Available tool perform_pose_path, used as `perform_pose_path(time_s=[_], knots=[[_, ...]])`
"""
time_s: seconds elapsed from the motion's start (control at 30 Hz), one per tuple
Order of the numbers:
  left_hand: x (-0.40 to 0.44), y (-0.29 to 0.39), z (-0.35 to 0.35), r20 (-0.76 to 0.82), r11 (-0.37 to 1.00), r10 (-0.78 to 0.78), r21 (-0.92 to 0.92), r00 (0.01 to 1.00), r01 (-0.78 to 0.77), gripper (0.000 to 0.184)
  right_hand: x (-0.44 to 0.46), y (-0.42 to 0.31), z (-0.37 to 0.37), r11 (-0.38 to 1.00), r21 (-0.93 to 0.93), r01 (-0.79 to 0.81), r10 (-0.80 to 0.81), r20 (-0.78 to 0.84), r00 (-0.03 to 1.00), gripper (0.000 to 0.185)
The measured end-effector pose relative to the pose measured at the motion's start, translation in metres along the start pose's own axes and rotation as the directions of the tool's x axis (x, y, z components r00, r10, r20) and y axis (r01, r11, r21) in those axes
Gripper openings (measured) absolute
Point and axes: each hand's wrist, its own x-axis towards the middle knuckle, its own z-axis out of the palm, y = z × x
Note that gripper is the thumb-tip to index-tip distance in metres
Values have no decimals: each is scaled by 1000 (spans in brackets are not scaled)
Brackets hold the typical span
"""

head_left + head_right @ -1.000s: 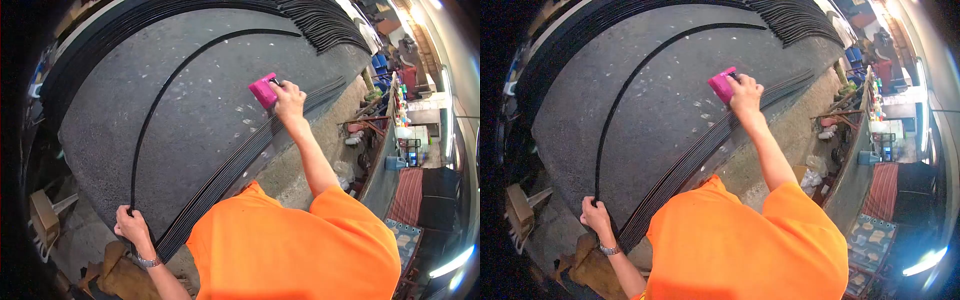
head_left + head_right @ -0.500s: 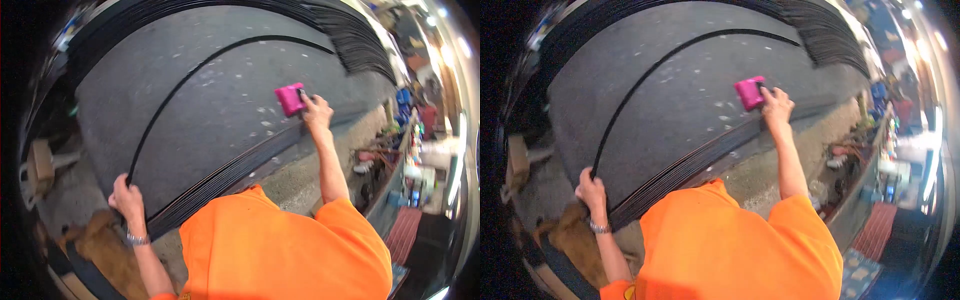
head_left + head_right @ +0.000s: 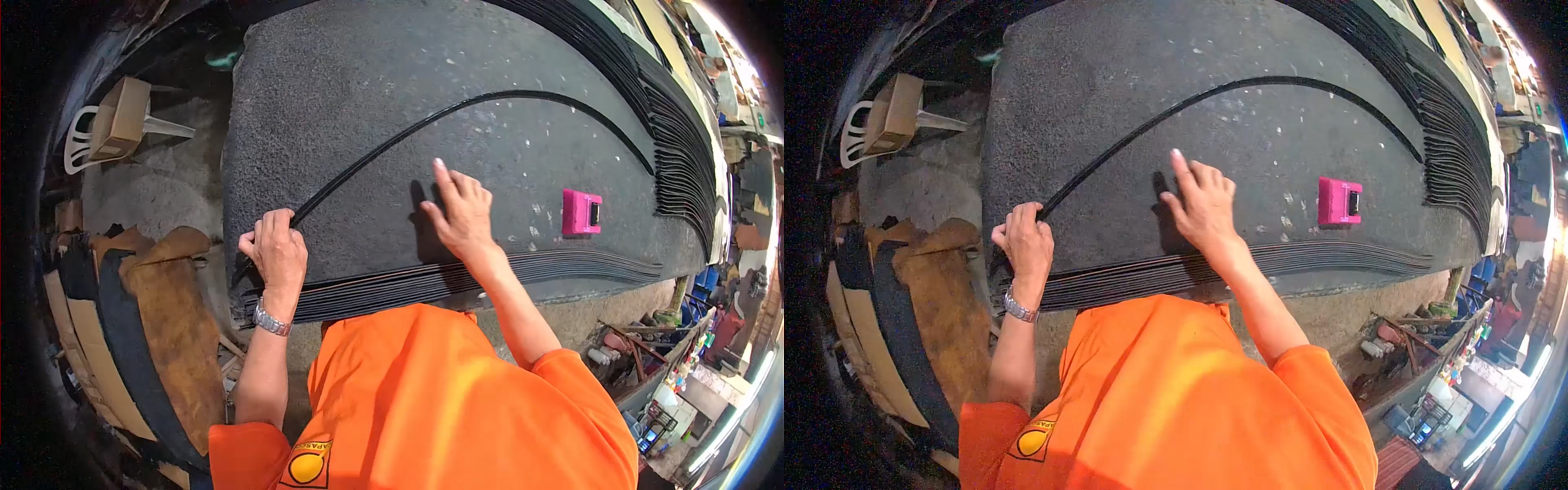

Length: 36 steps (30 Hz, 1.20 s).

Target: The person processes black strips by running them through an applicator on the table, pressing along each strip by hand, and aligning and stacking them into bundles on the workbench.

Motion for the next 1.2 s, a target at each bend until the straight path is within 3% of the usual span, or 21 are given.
perform_pose_path(time_s=[0.2, 0.6, 0.8, 1.0, 1.2], knots=[[3, -3, -1, 60, 998, -50, -23, 997, 51, 27, 35, -31, 27, 996, -12, 90, -89, 53, 995, 75], [7, 0, 0, 51, 1000, -26, 14, 998, 26, 23, 56, -8, 29, 996, -81, 48, -44, 55, 998, 72], [8, 2, 1, 41, 999, -5, 43, 999, 4, 21, 65, 13, 31, 994, -108, 22, -26, -44, 999, 71], [9, 4, 1, 56, 998, -25, 54, 998, 22, 22, 65, 9, 25, 994, -106, 31, -27, 39, 999, 69], [9, 3, 2, 57, 999, -26, 49, 998, 23, 22, 69, 24, 24, 991, -131, -1, 2, 6, 1000, 68]])
